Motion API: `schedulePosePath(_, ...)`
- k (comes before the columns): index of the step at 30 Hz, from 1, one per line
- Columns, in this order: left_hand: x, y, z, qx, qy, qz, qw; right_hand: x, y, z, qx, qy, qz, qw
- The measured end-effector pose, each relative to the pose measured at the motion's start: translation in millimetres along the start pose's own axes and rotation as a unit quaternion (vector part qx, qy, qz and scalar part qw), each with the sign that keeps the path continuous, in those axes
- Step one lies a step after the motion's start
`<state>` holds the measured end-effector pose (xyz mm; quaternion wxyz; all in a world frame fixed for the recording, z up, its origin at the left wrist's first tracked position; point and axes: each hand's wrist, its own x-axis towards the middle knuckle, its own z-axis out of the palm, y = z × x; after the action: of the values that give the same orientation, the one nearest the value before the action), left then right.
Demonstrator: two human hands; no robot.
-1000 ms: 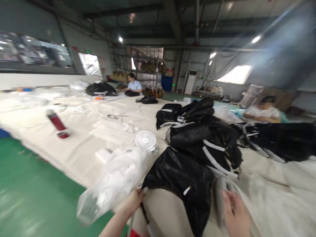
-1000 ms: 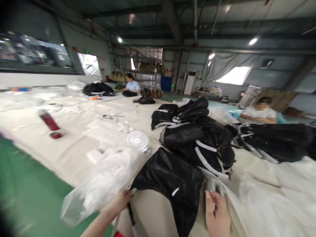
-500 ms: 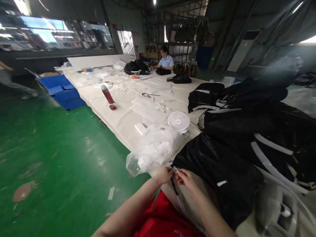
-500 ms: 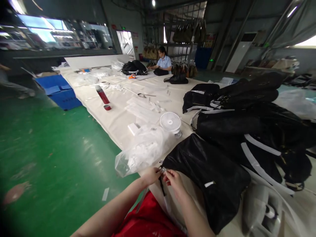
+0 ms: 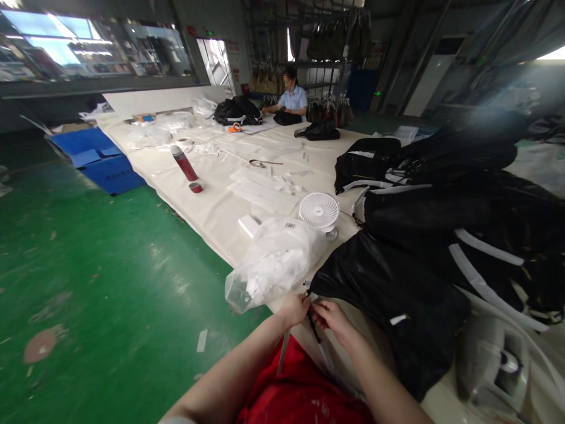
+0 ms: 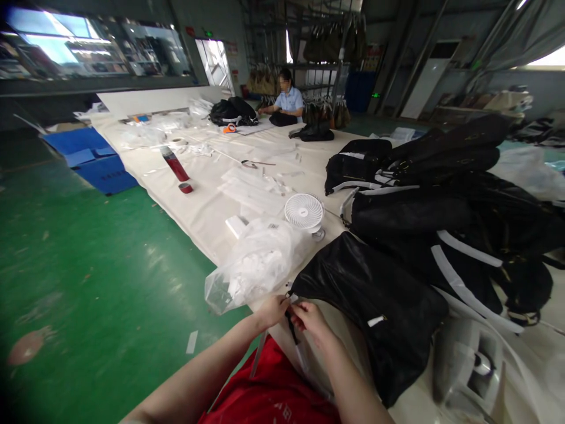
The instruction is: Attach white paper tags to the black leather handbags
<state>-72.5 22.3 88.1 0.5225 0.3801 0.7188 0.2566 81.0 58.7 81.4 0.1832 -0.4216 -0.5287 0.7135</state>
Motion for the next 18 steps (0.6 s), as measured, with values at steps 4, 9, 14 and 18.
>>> schedulePosePath(4,-4,-4,-1.8,-0.124,-0.082,-0.072,0.986,-9,0,-7,0.038,-0.069,0.034,0.996)
schedulePosePath(9,-20,-4,-7.4,-0.292,-0.263,-0.128,0.911,-6,17,-1,0.029,-0.047,0.018,0.998)
schedulePosePath(14,-35,-9,1.5,-0.418,-0.324,-0.107,0.842,-6,22,1,0.031,-0.041,0.016,0.999)
schedulePosePath(18,-38,-14,8.1,-0.434,-0.329,-0.098,0.833,-7,18,-1,0.022,-0.056,0.029,0.998)
